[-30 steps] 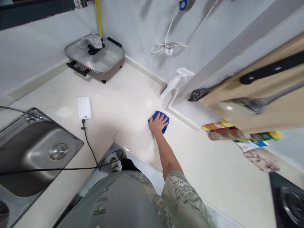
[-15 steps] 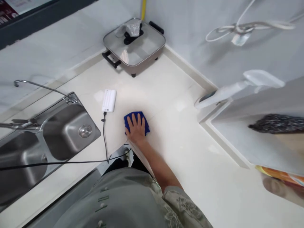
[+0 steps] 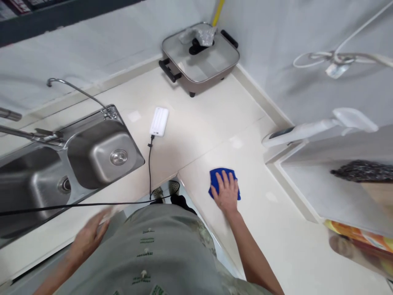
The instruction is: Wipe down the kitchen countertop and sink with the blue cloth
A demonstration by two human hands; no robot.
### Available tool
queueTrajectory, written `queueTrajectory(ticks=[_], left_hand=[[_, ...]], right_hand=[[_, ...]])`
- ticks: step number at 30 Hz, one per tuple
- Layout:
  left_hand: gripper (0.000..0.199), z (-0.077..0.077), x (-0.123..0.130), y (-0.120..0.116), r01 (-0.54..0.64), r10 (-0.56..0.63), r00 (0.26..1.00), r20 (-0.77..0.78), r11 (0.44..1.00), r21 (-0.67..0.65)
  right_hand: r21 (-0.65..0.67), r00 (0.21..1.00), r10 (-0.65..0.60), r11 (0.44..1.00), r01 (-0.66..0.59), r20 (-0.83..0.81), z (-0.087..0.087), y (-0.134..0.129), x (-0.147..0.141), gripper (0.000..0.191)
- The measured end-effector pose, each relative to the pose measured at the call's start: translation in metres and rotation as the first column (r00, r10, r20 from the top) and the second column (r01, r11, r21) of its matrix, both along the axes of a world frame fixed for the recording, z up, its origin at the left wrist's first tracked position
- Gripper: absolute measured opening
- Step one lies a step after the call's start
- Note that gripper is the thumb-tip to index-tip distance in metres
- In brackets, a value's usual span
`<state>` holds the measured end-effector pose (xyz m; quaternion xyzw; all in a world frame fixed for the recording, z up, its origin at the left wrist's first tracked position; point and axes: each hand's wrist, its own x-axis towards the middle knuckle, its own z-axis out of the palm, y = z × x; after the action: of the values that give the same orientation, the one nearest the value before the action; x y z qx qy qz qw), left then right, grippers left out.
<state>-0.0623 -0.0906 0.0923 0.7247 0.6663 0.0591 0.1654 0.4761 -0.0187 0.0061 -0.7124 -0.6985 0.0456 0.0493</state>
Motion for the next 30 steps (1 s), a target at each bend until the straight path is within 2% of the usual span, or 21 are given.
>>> queueTrajectory(ticks=[3,6,9,12,14,17,21,23,26,28,30], left_hand=[[0.061,-0.024,-0.016,0.012,-0.025,0.018,0.998,0.057,0.991,0.128],[0.079,-0.054,-0.027,0.023,-0.116,0.113,0.993,0.031,0.981,0.154],[0.071,-0.075,-0.033,0.026,-0.224,0.228,0.974,-0.013,0.966,0.131],[0.065,-0.083,-0.037,0.028,-0.324,0.332,0.943,-0.022,0.932,0.166],[0.062,-0.085,-0.036,0.031,-0.365,0.376,0.926,-0.018,0.908,0.207],[0.057,-0.085,-0.034,0.034,-0.379,0.393,0.919,-0.012,0.894,0.240],[0.058,-0.084,-0.034,0.035,-0.365,0.380,0.924,-0.028,0.903,0.227],[0.060,-0.083,-0.034,0.034,-0.368,0.385,0.922,-0.036,0.903,0.223],[0.060,-0.082,-0.035,0.033,-0.377,0.390,0.920,-0.025,0.901,0.216],[0.060,-0.082,-0.036,0.033,-0.376,0.385,0.923,-0.004,0.903,0.207],[0.061,-0.084,-0.037,0.033,-0.374,0.380,0.925,0.010,0.903,0.212]], right_hand=[[0.032,0.972,-0.221,0.975,0.219,0.081,-0.002,0.035,-0.006,0.068],[0.042,0.935,-0.340,0.940,0.338,0.101,0.001,0.096,-0.033,0.072],[0.035,0.943,-0.322,0.947,0.320,0.084,0.005,0.152,-0.074,0.073],[0.043,0.972,-0.225,0.974,0.222,0.071,0.005,0.177,-0.125,0.069],[0.051,0.990,-0.124,0.991,0.121,0.061,0.003,0.175,-0.159,0.067],[0.078,0.999,0.051,0.996,-0.052,0.009,-0.001,0.156,-0.201,0.065],[0.116,0.953,0.289,0.953,-0.279,-0.088,0.002,0.126,-0.224,0.063],[0.085,0.905,0.413,0.910,-0.406,-0.104,0.006,0.113,-0.219,0.062],[0.023,0.809,0.576,0.816,-0.578,-0.118,0.013,0.094,-0.193,0.061],[-0.006,0.759,0.639,0.765,-0.644,-0.128,0.015,0.080,-0.167,0.061],[-0.032,0.751,0.648,0.754,-0.656,-0.129,0.014,0.064,-0.137,0.062]])
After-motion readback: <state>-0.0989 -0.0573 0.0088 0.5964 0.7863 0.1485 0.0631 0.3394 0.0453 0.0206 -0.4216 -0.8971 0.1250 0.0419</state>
